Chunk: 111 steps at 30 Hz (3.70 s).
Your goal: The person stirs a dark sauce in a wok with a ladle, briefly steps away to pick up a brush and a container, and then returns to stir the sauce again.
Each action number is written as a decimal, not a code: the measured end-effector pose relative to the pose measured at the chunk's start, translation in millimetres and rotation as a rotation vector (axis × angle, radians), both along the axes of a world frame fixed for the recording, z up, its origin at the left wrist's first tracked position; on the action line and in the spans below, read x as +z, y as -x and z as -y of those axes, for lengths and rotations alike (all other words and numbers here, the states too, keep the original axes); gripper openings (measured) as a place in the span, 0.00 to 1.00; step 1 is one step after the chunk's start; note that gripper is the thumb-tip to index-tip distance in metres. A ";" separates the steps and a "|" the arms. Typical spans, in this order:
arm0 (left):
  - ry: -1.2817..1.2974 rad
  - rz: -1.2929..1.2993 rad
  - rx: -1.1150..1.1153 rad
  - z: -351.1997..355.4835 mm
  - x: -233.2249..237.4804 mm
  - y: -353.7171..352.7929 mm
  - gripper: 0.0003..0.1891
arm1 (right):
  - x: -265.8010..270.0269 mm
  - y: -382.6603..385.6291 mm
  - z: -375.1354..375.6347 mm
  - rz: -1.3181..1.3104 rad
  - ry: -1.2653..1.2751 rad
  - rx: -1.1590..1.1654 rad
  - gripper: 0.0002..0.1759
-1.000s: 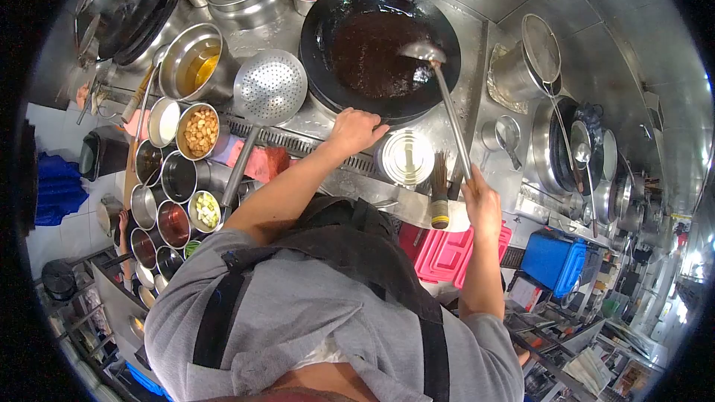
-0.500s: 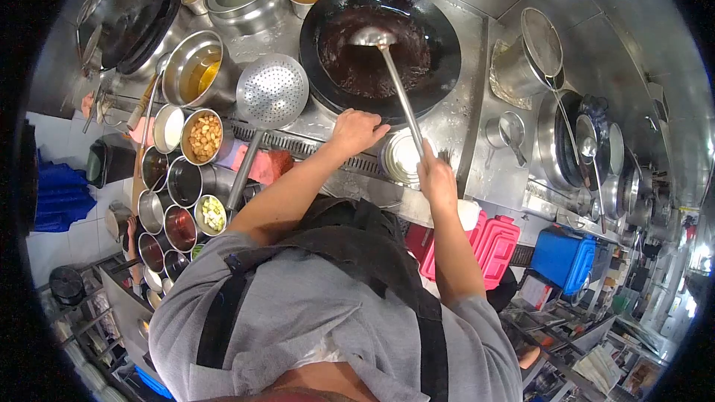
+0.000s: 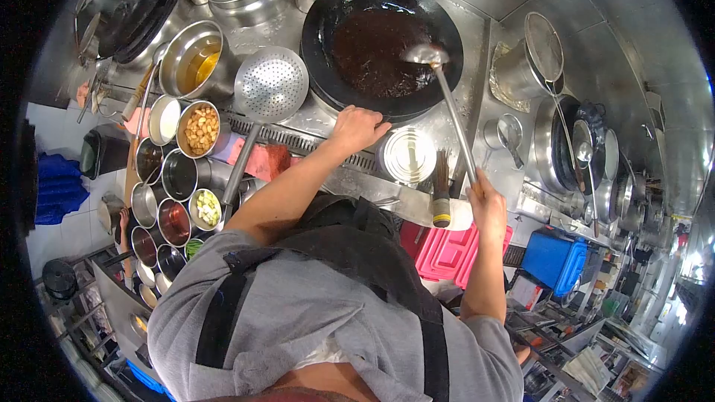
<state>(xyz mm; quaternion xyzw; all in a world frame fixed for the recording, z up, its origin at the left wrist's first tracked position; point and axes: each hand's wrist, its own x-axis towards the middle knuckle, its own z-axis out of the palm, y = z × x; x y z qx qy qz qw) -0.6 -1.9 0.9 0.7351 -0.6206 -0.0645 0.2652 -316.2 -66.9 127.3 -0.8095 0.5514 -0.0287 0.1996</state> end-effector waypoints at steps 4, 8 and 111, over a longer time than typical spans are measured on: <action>0.011 -0.005 -0.006 1.5 -2.7 0.0 0.18 | -10.2 26.1 -28.9 0.074 -0.081 0.073 0.36; 0.017 0.008 -0.012 1.7 -4.8 -0.3 0.18 | -30.0 -3.2 -47.6 0.123 -0.129 0.156 0.36; 0.190 0.105 -0.040 10.3 -8.3 0.2 0.19 | -118.1 -59.3 -42.5 0.220 0.087 0.188 0.28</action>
